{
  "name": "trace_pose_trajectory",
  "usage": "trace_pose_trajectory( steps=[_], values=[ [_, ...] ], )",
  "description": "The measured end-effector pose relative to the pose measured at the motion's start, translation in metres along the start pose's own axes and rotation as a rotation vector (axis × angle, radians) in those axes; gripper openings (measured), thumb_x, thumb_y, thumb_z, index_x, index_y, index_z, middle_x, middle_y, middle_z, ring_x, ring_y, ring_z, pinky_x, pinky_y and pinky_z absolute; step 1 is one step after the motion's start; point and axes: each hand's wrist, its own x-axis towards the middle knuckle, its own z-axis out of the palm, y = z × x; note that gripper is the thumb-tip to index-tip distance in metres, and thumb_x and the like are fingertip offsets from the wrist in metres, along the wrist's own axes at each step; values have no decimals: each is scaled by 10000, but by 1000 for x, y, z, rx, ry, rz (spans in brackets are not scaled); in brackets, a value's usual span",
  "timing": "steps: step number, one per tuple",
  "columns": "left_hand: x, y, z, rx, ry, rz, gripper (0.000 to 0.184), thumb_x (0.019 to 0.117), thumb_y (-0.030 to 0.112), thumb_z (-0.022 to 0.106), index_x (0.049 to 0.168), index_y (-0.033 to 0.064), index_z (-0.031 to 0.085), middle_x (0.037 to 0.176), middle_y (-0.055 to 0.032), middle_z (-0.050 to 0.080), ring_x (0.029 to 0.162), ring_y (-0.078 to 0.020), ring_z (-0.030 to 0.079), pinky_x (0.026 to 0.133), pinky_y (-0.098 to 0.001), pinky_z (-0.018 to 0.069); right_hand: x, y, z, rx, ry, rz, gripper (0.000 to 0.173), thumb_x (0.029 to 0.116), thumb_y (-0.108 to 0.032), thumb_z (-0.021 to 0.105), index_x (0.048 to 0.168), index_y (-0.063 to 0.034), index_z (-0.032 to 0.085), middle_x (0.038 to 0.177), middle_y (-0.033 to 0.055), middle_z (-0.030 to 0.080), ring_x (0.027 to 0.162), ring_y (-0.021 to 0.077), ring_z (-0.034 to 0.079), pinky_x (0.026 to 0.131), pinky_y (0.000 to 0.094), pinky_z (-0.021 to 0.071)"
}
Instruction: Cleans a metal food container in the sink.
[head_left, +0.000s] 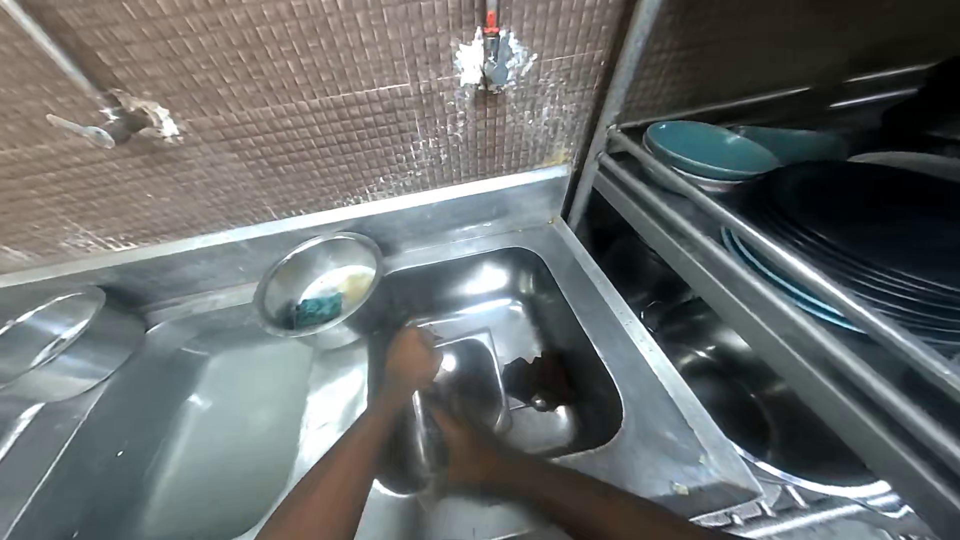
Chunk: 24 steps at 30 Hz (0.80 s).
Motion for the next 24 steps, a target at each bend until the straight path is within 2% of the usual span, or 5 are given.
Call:
trace_pose_trajectory(
  steps=[3, 8, 13, 17, 24],
  values=[
    [4, -18, 6, -122, 76, -22, 117, 835, 130, 743, 940, 81, 758, 942, -122, 721, 890, -281, 685, 795, -519, 545, -2, 39, -24, -516, -11, -190, 368, 988, -117, 604, 1351, -173, 618, 1448, 282, 517, 1034, 504, 665, 803, 652, 564],
    [-3, -37, 55, -558, 400, -94, 249, 814, 62, 742, 1053, 5, 702, 1091, -192, 684, 1013, -311, 673, 888, -520, 560, 14, 11, -47, -348, 128, -24, 519, 845, -56, 673, 1334, -229, 648, 1486, 182, 516, 1107, 429, 656, 854, 638, 554],
    [-20, -31, 40, -186, 141, 48, 273, 917, 72, 652, 1175, 61, 740, 1452, -120, 584, 1258, -300, 614, 1068, -496, 496, 10, 34, -57, -564, -198, -130, 602, 947, -570, 634, 1349, -123, 646, 1584, 172, 433, 1415, 388, 451, 1157, 606, 340],
    [-18, -16, 34, 40, 4, 95, 332, 931, 117, 664, 1258, 64, 696, 1332, -169, 655, 1182, -385, 646, 989, -598, 514, 34, 51, -114, -1214, -315, -494, 298, 1012, -20, 498, 1179, -25, 745, 1545, 80, 520, 1529, 337, 307, 1284, 531, 105],
    [-13, -16, 30, -203, 268, 198, 215, 886, 23, 679, 1079, 51, 769, 1407, -104, 634, 1212, -329, 647, 1015, -591, 512, 29, 52, -52, -513, 141, -186, 265, 1010, -199, 571, 1209, -155, 741, 1387, 113, 629, 1331, 317, 540, 1139, 520, 405]
  ],
)
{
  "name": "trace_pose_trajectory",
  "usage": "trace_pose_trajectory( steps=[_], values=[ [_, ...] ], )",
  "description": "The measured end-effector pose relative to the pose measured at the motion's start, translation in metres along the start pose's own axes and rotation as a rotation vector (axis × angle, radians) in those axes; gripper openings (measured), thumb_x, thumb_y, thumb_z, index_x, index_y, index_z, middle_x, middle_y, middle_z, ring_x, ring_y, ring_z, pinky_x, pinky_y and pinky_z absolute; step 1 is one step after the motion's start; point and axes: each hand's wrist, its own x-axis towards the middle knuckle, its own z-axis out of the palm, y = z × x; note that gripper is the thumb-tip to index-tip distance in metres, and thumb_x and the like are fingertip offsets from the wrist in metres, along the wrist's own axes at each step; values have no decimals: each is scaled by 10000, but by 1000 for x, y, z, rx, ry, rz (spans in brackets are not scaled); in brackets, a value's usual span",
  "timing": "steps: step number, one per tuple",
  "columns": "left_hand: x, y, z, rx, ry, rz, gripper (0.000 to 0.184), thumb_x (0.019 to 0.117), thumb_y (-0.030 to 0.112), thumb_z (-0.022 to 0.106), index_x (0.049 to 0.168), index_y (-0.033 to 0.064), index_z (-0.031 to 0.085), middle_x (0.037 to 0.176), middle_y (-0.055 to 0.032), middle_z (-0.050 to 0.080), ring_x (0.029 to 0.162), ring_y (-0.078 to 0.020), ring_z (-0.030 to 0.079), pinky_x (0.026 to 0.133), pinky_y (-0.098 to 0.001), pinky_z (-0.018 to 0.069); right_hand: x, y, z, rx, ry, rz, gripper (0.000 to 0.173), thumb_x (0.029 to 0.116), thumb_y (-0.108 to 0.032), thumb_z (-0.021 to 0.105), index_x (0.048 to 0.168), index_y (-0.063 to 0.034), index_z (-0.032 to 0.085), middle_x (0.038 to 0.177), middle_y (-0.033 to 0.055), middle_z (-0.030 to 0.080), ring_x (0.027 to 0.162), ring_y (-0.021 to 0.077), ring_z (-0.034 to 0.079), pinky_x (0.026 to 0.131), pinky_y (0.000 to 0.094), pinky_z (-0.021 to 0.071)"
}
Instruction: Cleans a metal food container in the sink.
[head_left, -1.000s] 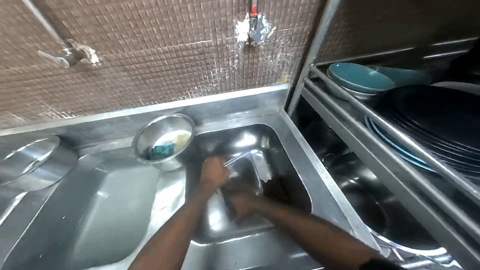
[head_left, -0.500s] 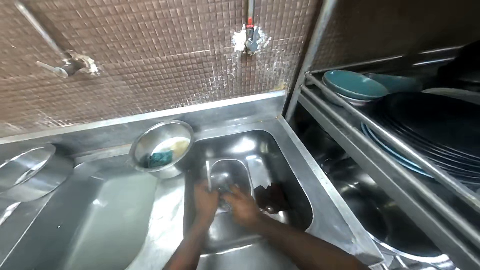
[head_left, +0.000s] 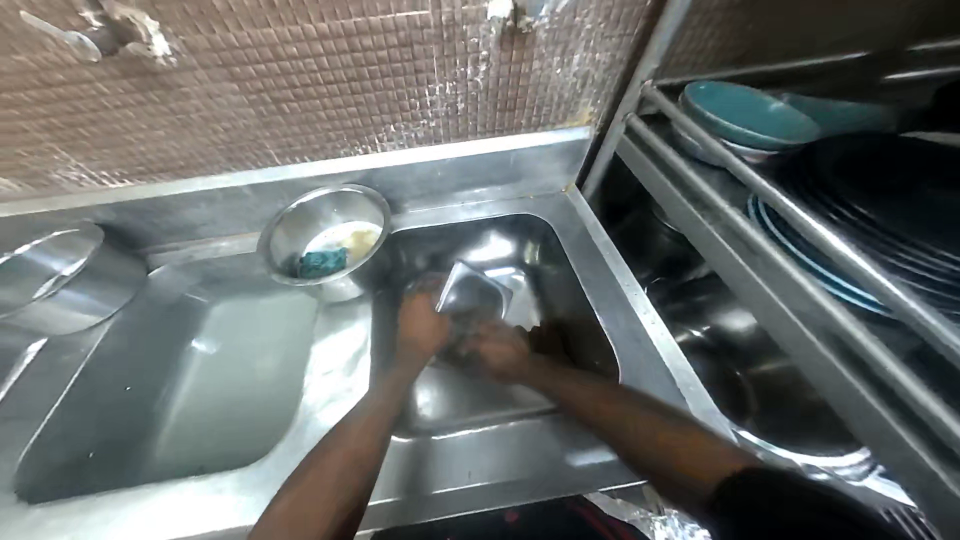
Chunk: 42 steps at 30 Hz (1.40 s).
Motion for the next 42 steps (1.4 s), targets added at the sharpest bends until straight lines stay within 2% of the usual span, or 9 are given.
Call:
trace_pose_trajectory(
  steps=[3, 13, 18, 21, 23, 27, 32, 38, 42],
  values=[
    [-3, -3, 9, -47, 78, 3, 156, 883, 25, 692, 1014, 32, 777, 1293, -140, 693, 1109, -347, 688, 944, -605, 538, 5, -28, 23, 492, 28, 207, 375, 1082, -332, 470, 1331, -109, 640, 1329, 154, 631, 1250, 290, 594, 1086, 507, 460],
    [-9, 32, 6, -69, 36, -4, 245, 886, -8, 642, 1110, -4, 743, 1190, -195, 720, 1060, -376, 701, 917, -619, 533, 42, 5, -21, -388, 6, 212, 444, 1001, -53, 549, 1443, -23, 533, 1451, 251, 536, 1333, 436, 512, 1054, 554, 447],
    [-11, 15, 29, -363, 202, -160, 57, 837, 13, 693, 790, 34, 670, 708, -103, 647, 628, -222, 622, 585, -470, 519, 53, -41, -20, 512, -23, 621, 581, 895, -210, 761, 1396, 9, 562, 1406, 257, 553, 1281, 412, 544, 1034, 592, 462],
    [-24, 2, 42, -617, 243, -290, 126, 822, -26, 695, 748, 32, 611, 665, -84, 624, 572, -187, 598, 528, -390, 511, 66, -46, -7, 1454, 431, 806, 274, 1058, -205, 532, 1284, -50, 533, 995, 116, 608, 806, 184, 598, 671, 340, 523],
    [-24, 5, 50, -750, 293, -363, 120, 901, 48, 711, 807, 11, 646, 714, -99, 662, 625, -201, 648, 575, -402, 562, 86, -41, -12, 1631, 678, 843, 410, 1051, -254, 567, 1423, -123, 456, 1158, 137, 622, 948, 239, 625, 781, 446, 546],
    [-20, 20, 44, -688, 362, -352, 293, 976, 224, 714, 773, 19, 664, 663, -82, 640, 591, -175, 628, 588, -375, 548, 76, -15, -22, 402, 300, 424, 510, 983, -126, 613, 1445, 40, 473, 1517, 230, 462, 1412, 358, 442, 1114, 531, 410],
    [-6, 22, 26, -521, 414, -215, 303, 979, 230, 709, 745, 42, 672, 642, -68, 630, 590, -173, 621, 595, -397, 527, 78, 16, -41, -527, 130, -68, 405, 1006, 17, 530, 1385, -103, 606, 1473, 62, 568, 1366, 309, 503, 1124, 500, 399],
    [-2, 20, 21, -436, 514, 67, 117, 951, 136, 713, 924, 36, 765, 866, -47, 759, 792, -90, 719, 782, -323, 601, 74, -32, -49, 265, -113, 491, 633, 881, -274, 739, 1426, -36, 523, 1430, 249, 525, 1254, 454, 561, 963, 673, 486],
    [-7, 13, 29, -688, 551, 67, 119, 954, 45, 678, 889, -35, 737, 885, -94, 752, 813, -100, 723, 796, -280, 611, 73, -45, -37, 1315, 164, 497, 332, 1073, -244, 495, 1343, -72, 580, 1178, 112, 655, 1047, 187, 634, 908, 392, 530]
  ],
)
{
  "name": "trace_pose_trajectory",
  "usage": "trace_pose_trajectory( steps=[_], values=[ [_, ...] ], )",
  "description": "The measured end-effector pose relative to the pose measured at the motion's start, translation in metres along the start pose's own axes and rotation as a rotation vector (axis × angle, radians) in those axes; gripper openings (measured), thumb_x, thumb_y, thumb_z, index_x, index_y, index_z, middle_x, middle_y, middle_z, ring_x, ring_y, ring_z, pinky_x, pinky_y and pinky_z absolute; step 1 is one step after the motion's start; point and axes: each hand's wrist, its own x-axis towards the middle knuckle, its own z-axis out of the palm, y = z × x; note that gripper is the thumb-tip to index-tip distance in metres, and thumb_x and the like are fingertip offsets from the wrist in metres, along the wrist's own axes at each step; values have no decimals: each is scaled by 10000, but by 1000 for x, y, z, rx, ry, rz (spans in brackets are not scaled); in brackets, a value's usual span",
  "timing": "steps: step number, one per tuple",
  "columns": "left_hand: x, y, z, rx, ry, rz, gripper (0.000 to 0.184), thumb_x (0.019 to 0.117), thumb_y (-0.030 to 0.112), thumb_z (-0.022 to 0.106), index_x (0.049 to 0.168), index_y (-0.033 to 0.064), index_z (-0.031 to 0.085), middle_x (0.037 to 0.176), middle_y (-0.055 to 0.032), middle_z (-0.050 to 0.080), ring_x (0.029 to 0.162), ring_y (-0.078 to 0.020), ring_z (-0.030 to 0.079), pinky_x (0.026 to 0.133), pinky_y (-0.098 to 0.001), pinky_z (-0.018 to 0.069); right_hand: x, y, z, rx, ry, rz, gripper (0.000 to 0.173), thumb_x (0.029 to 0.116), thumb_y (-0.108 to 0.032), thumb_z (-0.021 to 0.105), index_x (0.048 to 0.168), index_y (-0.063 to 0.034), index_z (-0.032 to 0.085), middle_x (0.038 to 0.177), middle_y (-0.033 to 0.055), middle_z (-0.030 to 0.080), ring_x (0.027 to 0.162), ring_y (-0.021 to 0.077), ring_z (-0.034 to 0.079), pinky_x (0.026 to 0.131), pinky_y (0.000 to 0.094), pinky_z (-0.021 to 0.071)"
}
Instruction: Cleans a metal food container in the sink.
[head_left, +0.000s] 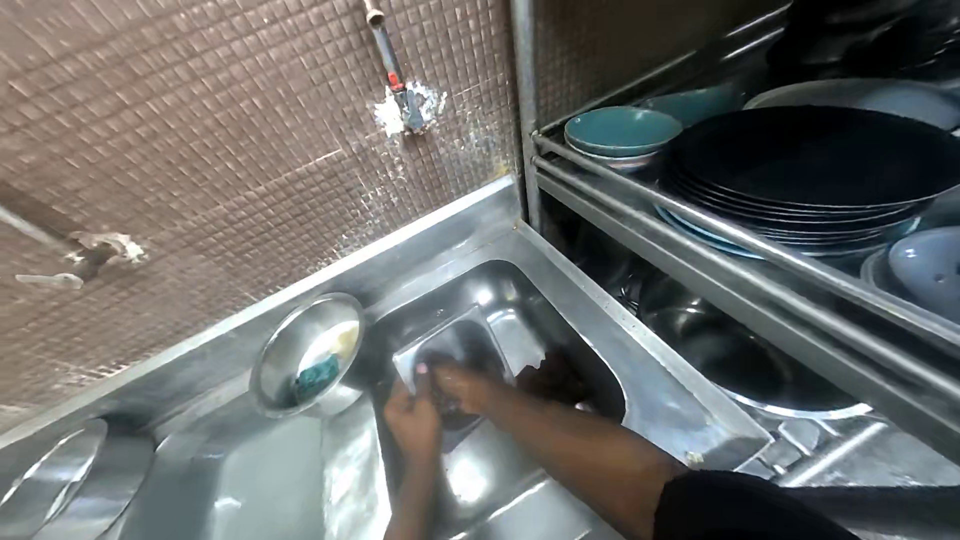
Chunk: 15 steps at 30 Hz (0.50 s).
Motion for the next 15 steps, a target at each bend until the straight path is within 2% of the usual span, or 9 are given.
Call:
trace_pose_trajectory(
  steps=[1, 2, 4, 5, 7, 8, 10, 13, 15],
  values=[
    [4, 3, 1, -48, 21, -33, 125, 964, 43, 669, 893, -37, 732, 851, -87, 747, 769, -98, 720, 758, -274, 615, 2, 1, 3, 126, -13, -23, 309, 1079, -248, 480, 1332, -102, 579, 1139, 80, 660, 1001, 159, 643, 871, 375, 546],
    [8, 6, 1, -80, 39, -67, 136, 971, 47, 665, 875, -31, 722, 791, -75, 731, 707, -100, 705, 699, -276, 610, 2, 0, 1, 46, -46, -64, 319, 1073, -221, 477, 1345, -92, 583, 1177, 89, 662, 1042, 166, 641, 908, 384, 539],
    [16, 8, -6, -102, 64, -126, 199, 977, 45, 649, 787, -12, 669, 658, -52, 666, 576, -108, 652, 573, -286, 575, -13, -9, -7, -461, -158, -145, 367, 1024, -175, 546, 1352, -18, 599, 1304, 199, 637, 1219, 311, 605, 1049, 525, 466],
    [23, 9, -12, -100, 61, -136, 223, 978, 41, 645, 761, -6, 650, 628, -45, 650, 545, -107, 638, 539, -284, 564, -25, -17, -12, -717, -228, -212, 393, 1010, -224, 582, 1341, -14, 607, 1322, 226, 627, 1250, 372, 589, 1065, 597, 438],
    [37, 10, -21, -64, 23, -155, 224, 972, 50, 662, 755, -3, 648, 644, -48, 661, 573, -106, 649, 568, -285, 572, -43, -27, -29, -1175, -361, -404, 421, 1016, -370, 561, 1331, -95, 609, 1339, 182, 621, 1261, 385, 577, 1084, 647, 383],
    [39, 10, -24, -20, -5, -164, 210, 962, 52, 674, 759, -1, 657, 663, -49, 670, 598, -107, 658, 595, -291, 576, -48, -30, -42, -1342, -432, -471, 422, 1003, -371, 594, 1349, -130, 611, 1356, 177, 616, 1271, 396, 568, 1120, 665, 335],
    [45, 14, -24, 75, -50, -168, 195, 946, 74, 700, 766, 2, 680, 686, -54, 684, 624, -112, 668, 623, -308, 577, -48, -43, -64, -1578, -524, -521, 487, 888, -207, 743, 1359, -152, 630, 1328, 215, 615, 1232, 454, 556, 1126, 685, 302],
    [45, 17, -14, 91, -11, -200, 183, 953, 106, 718, 807, -2, 694, 727, -78, 695, 654, -134, 675, 653, -335, 583, -43, -24, -56, -1593, -374, -489, 567, 846, -35, 739, 1387, -102, 584, 1351, 287, 569, 1238, 505, 538, 1079, 658, 390],
    [43, 17, -1, 20, 64, -237, 150, 938, 87, 735, 829, -10, 700, 733, -82, 692, 656, -133, 667, 650, -323, 576, -53, -8, -25, -1354, -173, -380, 639, 855, -105, 737, 1455, -91, 516, 1437, 300, 509, 1284, 514, 517, 1022, 671, 442]
  ],
)
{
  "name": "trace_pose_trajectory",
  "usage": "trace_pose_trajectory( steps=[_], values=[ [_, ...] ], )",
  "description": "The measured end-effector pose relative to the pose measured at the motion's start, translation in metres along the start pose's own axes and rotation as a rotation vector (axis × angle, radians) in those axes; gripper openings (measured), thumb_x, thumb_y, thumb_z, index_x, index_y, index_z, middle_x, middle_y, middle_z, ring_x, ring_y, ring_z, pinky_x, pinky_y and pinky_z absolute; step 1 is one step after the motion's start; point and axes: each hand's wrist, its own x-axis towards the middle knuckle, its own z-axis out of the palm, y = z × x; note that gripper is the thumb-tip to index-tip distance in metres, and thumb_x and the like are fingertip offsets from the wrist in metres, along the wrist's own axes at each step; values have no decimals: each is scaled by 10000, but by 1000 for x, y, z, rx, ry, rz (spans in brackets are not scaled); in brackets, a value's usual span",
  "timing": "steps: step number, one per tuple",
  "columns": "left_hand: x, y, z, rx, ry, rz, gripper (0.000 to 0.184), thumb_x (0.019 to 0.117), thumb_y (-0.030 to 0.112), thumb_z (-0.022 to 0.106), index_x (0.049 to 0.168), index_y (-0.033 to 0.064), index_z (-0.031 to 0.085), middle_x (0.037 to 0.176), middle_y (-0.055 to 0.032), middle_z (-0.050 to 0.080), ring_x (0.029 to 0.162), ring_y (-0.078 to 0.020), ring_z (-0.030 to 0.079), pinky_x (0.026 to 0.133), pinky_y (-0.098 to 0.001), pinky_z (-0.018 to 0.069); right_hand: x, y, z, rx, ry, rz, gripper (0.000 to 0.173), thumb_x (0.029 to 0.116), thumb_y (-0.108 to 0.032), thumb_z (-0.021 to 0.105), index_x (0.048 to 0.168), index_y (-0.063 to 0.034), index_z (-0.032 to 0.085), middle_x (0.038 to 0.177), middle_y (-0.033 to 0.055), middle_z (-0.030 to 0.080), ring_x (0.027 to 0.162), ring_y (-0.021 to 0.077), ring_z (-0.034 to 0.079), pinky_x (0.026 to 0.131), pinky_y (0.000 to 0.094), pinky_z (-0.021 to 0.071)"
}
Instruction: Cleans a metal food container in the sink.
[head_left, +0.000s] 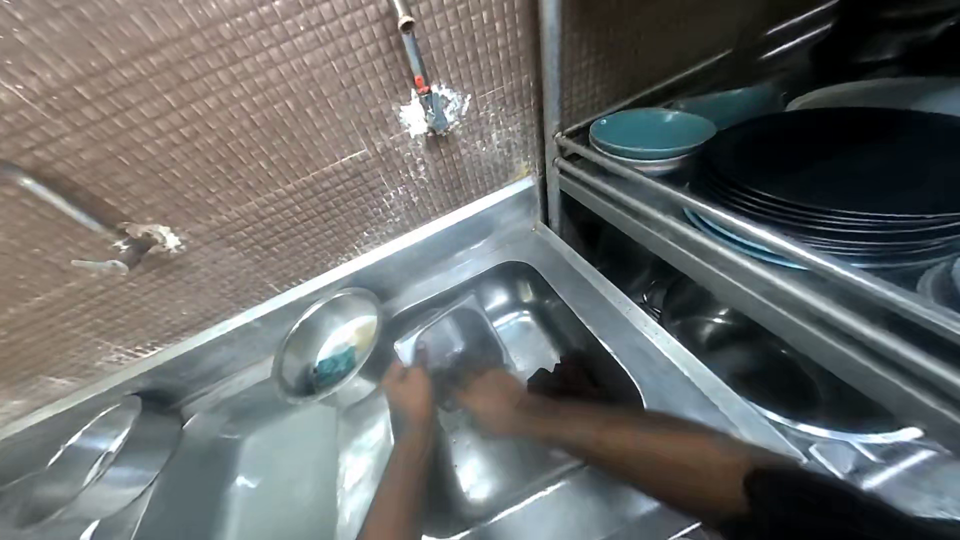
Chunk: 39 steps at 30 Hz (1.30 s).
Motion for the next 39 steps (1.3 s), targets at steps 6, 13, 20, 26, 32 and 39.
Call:
trace_pose_trajectory(
  steps=[6, 13, 20, 26, 32, 39],
  values=[
    [14, -10, -16, 152, -70, -120, 186, 952, 138, 733, 997, -39, 695, 902, -157, 700, 822, -227, 680, 777, -428, 571, -20, 27, 29, -158, 176, -268, 370, 966, -60, 608, 1335, -88, 612, 1284, 251, 639, 1180, 460, 614, 1059, 606, 456],
    [17, 28, -6, 722, -434, 22, 331, 982, 332, 693, 937, 5, 714, 847, -194, 683, 797, -349, 665, 753, -578, 534, 23, 56, -54, -839, -51, -474, 299, 1010, 76, 465, 1178, 55, 711, 1352, 158, 654, 1441, 335, 444, 1289, 459, 136],
    [37, -3, -22, 214, -214, -232, 167, 917, 96, 754, 1006, -35, 699, 924, -173, 706, 835, -254, 681, 771, -449, 573, -29, 54, 18, -338, 248, -583, 394, 917, -117, 708, 1305, -130, 642, 1251, 178, 677, 1095, 409, 669, 926, 569, 561],
    [19, -23, -18, 26, -94, -471, 284, 913, 7, 706, 1172, -70, 617, 1051, -231, 673, 922, -309, 676, 800, -481, 577, -23, -15, 3, -94, -24, -162, 499, 863, -121, 722, 1332, -58, 564, 1236, 249, 624, 1042, 475, 639, 799, 640, 525],
    [-11, -40, -25, 18, -79, -583, 680, 870, -76, 633, 1470, 37, 335, 1146, -273, 572, 867, -365, 631, 615, -537, 551, 2, 9, -55, -185, -307, -326, 527, 791, -81, 802, 1292, -143, 649, 1150, 203, 685, 1045, 443, 647, 851, 681, 484],
    [-55, -54, -35, 518, -725, 151, 615, 1061, 490, 357, 1281, 25, 694, 1495, -248, 517, 1488, -390, 359, 1230, -656, 76, 17, 43, -114, 46, -508, -307, 485, 728, 71, 841, 1187, -5, 701, 999, 177, 708, 911, 297, 673, 806, 521, 529]
  ],
)
